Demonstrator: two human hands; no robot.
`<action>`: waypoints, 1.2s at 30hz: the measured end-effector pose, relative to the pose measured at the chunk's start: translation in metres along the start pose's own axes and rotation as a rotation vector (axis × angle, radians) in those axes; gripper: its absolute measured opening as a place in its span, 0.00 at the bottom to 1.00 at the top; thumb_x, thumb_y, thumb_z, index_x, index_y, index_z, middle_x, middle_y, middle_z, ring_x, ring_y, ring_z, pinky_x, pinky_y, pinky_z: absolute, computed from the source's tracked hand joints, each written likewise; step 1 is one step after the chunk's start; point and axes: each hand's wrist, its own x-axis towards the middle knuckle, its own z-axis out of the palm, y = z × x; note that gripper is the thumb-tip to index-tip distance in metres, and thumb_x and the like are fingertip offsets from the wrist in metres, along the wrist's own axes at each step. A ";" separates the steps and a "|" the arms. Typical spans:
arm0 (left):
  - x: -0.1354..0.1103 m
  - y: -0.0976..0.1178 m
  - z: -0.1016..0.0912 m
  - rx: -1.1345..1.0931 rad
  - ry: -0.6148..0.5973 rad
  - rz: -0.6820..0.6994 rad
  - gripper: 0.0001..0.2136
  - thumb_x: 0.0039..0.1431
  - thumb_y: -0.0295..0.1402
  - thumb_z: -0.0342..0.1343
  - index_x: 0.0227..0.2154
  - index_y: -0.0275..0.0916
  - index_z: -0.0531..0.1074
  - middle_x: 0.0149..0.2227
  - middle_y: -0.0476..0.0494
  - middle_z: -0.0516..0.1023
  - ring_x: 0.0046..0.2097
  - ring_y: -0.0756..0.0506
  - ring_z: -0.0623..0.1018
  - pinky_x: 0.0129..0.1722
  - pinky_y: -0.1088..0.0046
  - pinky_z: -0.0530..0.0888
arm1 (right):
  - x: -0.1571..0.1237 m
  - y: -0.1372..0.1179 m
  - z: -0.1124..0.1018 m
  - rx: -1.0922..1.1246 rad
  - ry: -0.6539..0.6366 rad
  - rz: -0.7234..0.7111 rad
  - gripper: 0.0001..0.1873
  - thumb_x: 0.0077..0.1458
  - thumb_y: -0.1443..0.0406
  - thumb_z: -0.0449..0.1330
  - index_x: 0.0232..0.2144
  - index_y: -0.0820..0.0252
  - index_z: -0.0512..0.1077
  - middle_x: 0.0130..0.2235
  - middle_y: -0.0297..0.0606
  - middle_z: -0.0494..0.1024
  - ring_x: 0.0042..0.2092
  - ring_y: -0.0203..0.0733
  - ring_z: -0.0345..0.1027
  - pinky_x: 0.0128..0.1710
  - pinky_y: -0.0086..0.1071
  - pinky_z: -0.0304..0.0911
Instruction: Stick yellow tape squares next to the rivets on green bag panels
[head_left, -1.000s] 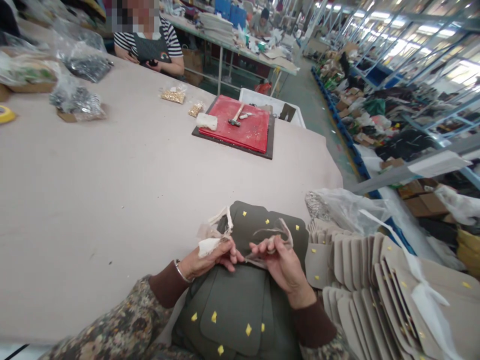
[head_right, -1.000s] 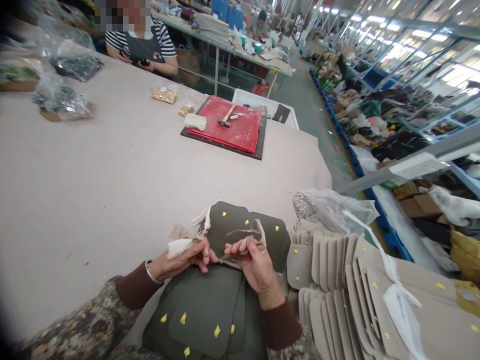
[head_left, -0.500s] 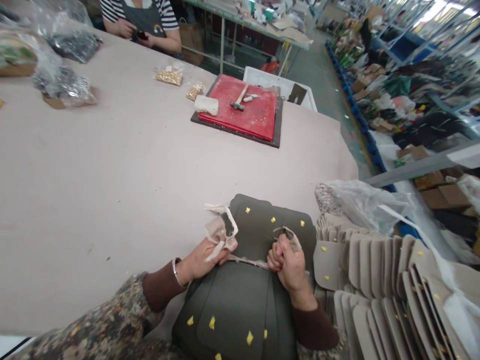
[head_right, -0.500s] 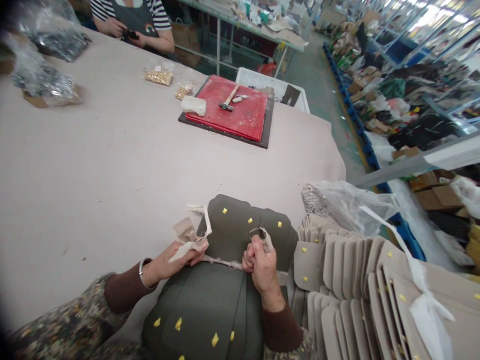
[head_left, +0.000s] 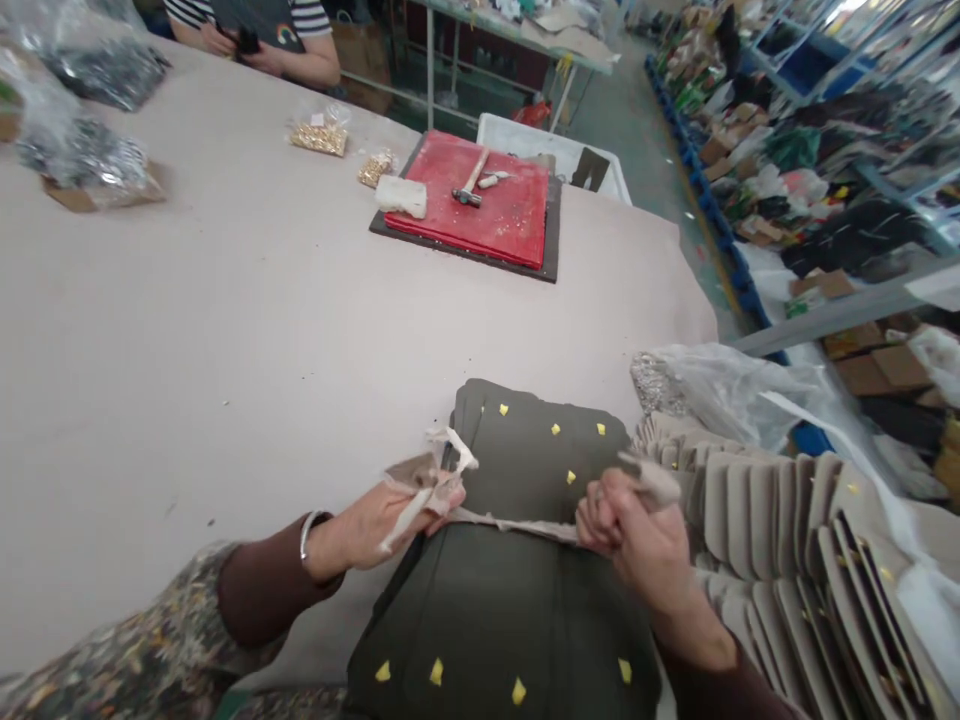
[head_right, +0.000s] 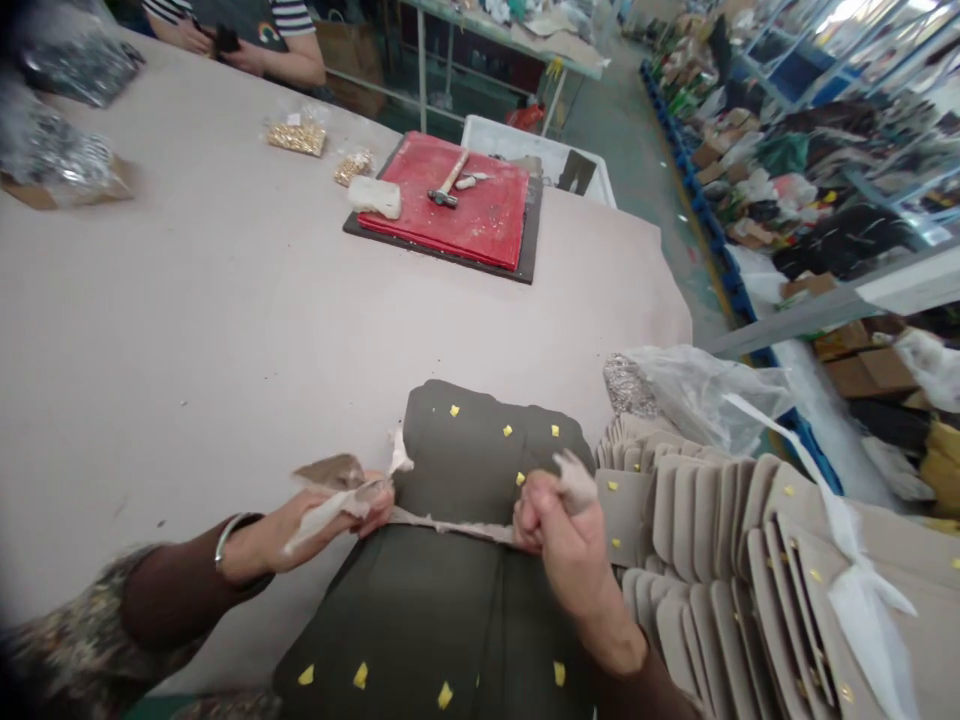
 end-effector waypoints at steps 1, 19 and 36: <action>0.000 0.000 0.000 -0.013 0.003 -0.010 0.26 0.62 0.57 0.40 0.22 0.40 0.59 0.24 0.49 0.62 0.28 0.49 0.63 0.32 0.71 0.63 | 0.000 0.000 -0.001 0.057 0.022 0.007 0.24 0.57 0.54 0.60 0.17 0.57 0.59 0.15 0.21 0.51 0.15 0.26 0.42 0.14 0.23 0.44; 0.001 -0.024 -0.017 -0.048 -0.067 -0.110 0.27 0.61 0.59 0.38 0.21 0.39 0.60 0.23 0.51 0.63 0.28 0.49 0.64 0.34 0.71 0.64 | 0.004 0.013 -0.007 0.044 0.041 0.093 0.23 0.57 0.53 0.61 0.17 0.57 0.61 0.15 0.22 0.51 0.16 0.27 0.42 0.14 0.24 0.45; -0.005 -0.032 -0.033 -0.053 -0.088 -0.160 0.24 0.66 0.52 0.38 0.22 0.39 0.61 0.24 0.51 0.64 0.29 0.49 0.65 0.36 0.72 0.64 | -0.001 0.010 -0.003 0.001 0.059 0.096 0.24 0.57 0.53 0.60 0.17 0.58 0.61 0.15 0.23 0.54 0.16 0.28 0.46 0.16 0.25 0.47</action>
